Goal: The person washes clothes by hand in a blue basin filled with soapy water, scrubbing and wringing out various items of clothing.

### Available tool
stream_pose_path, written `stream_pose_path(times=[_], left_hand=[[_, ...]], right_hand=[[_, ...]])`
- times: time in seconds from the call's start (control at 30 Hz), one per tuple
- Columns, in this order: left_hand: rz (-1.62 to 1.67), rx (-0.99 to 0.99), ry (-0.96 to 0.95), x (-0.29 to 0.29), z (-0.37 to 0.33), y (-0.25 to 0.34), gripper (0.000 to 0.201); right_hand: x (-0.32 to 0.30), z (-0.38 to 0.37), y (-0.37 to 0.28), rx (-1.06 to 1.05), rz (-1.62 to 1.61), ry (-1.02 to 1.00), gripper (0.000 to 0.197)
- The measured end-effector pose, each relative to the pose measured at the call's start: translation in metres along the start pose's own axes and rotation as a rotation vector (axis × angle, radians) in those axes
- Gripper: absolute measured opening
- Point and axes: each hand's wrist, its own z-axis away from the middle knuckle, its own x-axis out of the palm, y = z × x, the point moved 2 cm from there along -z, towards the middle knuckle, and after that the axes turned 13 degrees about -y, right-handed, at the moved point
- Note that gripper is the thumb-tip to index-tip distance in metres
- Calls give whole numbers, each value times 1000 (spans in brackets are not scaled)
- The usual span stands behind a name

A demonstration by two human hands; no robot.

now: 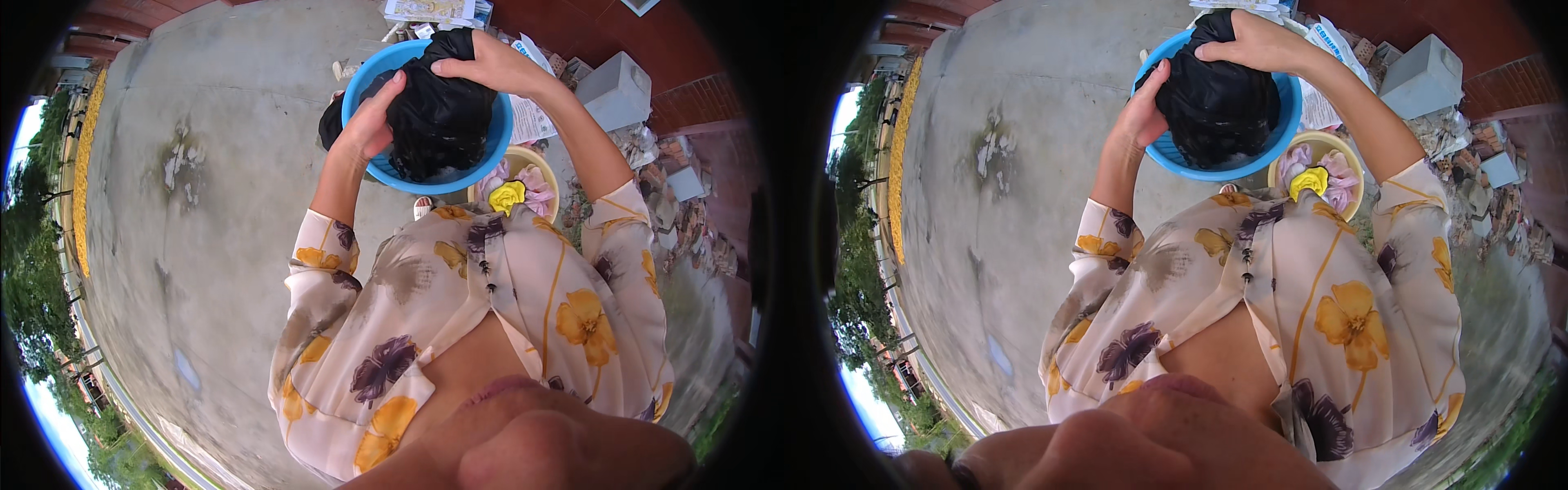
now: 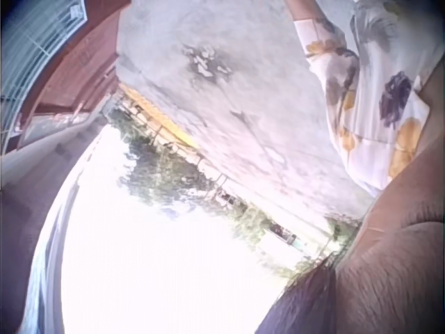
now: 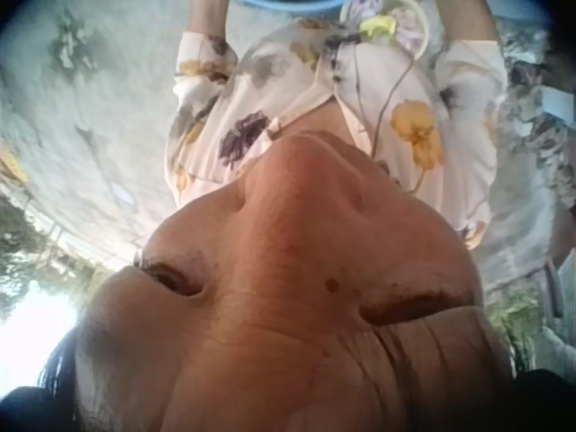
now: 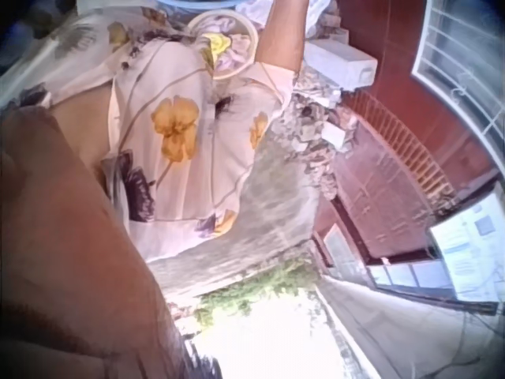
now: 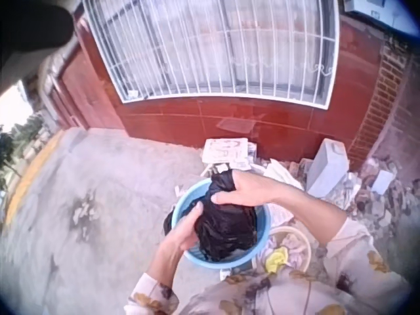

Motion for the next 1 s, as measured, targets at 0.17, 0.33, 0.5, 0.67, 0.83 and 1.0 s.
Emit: stream_pose_path(times=[0.17,0.33,0.5,0.67,0.83,1.0], left_hand=[[-51,34,-83,32,-6,-1,62],[-70,133,-59,26,-18,-5,36],[-42,262,-29,35,-15,13,25],[-109,323,4,70,-7,46,29],[-270,495,-229,111,13,99,43],[-130,598,-207,115,20,111,39]], right_hand=[[-11,-2,-57,-19,286,-217,52],[-6,7,-63,68,354,-456,47],[20,25,-11,-145,-313,-274,46],[42,43,19,-275,-554,101,60],[4,60,-2,-196,-358,44,37],[9,59,-20,45,18,122,30]])
